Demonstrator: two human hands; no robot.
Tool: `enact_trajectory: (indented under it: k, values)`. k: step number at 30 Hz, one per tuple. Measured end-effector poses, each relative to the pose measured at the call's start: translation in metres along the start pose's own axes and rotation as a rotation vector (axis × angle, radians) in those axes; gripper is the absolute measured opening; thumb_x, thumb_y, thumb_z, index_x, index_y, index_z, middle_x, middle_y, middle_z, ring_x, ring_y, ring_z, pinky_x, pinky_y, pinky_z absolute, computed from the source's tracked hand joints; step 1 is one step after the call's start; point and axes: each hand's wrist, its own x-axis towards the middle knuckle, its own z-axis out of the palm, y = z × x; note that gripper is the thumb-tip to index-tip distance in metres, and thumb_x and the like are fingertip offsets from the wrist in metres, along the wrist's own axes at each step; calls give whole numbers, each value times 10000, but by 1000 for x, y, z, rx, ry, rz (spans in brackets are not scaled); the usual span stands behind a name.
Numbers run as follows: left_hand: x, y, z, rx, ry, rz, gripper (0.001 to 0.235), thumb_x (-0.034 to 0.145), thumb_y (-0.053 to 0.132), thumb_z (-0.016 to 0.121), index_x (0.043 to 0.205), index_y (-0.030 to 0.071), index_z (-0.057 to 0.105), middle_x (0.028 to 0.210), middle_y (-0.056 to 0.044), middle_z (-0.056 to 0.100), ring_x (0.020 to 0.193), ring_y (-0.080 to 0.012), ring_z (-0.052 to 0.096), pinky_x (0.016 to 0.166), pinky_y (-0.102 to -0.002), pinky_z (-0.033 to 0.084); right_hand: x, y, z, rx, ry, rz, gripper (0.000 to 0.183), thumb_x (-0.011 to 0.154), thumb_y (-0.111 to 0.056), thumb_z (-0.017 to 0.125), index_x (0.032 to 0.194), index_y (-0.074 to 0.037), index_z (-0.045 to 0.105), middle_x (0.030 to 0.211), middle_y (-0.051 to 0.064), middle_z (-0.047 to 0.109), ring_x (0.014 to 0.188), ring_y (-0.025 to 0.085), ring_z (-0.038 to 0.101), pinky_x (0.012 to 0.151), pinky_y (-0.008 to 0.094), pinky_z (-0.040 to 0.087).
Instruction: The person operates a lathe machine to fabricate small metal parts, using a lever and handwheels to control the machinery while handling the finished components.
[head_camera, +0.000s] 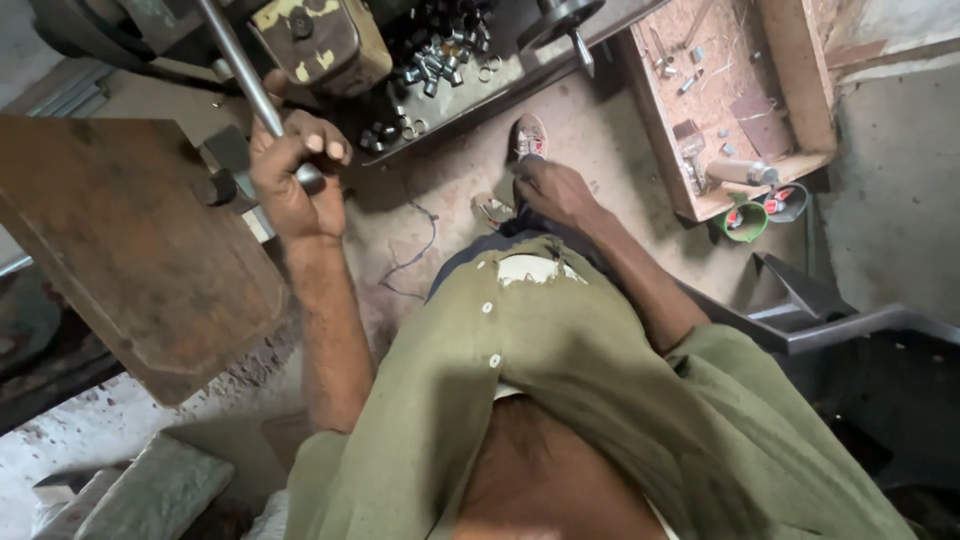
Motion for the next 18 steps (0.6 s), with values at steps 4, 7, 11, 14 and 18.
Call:
enact_trajectory:
  k: [4, 7, 11, 14, 18]
  values:
    - [-1, 5, 9, 110, 39, -5, 603, 873, -18, 550, 1468, -54, 463, 865, -111, 660, 736, -206, 630, 622, -312, 529, 66, -36, -17, -169, 253, -238, 423, 875, -34, 609, 1297, -6, 624, 1325, 236, 615, 1228, 395, 593, 968, 439, 542]
    - [-3, 11, 18, 273, 142, 14, 585, 869, -9, 590, 1443, -63, 489, 921, -127, 703, 742, -197, 660, 642, -303, 548, 131, -35, -21, -414, 342, -368, 678, 690, -45, 652, 1346, 108, 575, 1327, 298, 573, 1262, 466, 542, 999, 449, 511]
    - [-8, 9, 35, 543, 297, 182, 605, 894, -12, 627, 1475, -66, 466, 1054, -141, 705, 818, -182, 675, 701, -293, 572, 220, -12, -11, -733, 433, -410, 519, 935, -37, 671, 1401, 137, 523, 1437, 326, 518, 1373, 461, 509, 1170, 414, 467]
    - [-13, 7, 46, 830, 375, 290, 622, 959, 18, 604, 1553, -44, 430, 1203, -156, 710, 924, -170, 693, 802, -286, 595, 267, -6, -7, -817, 340, -368, 575, 894, -67, 676, 1382, 176, 492, 1414, 360, 501, 1350, 471, 498, 1152, 414, 457]
    - [-15, 10, 54, 1026, 437, 257, 613, 985, 60, 593, 1574, 10, 431, 1195, -155, 738, 921, -154, 709, 793, -261, 590, 309, -7, -7, -914, 209, -232, 630, 881, -117, 674, 1414, 153, 473, 1435, 355, 500, 1336, 451, 490, 1066, 418, 469]
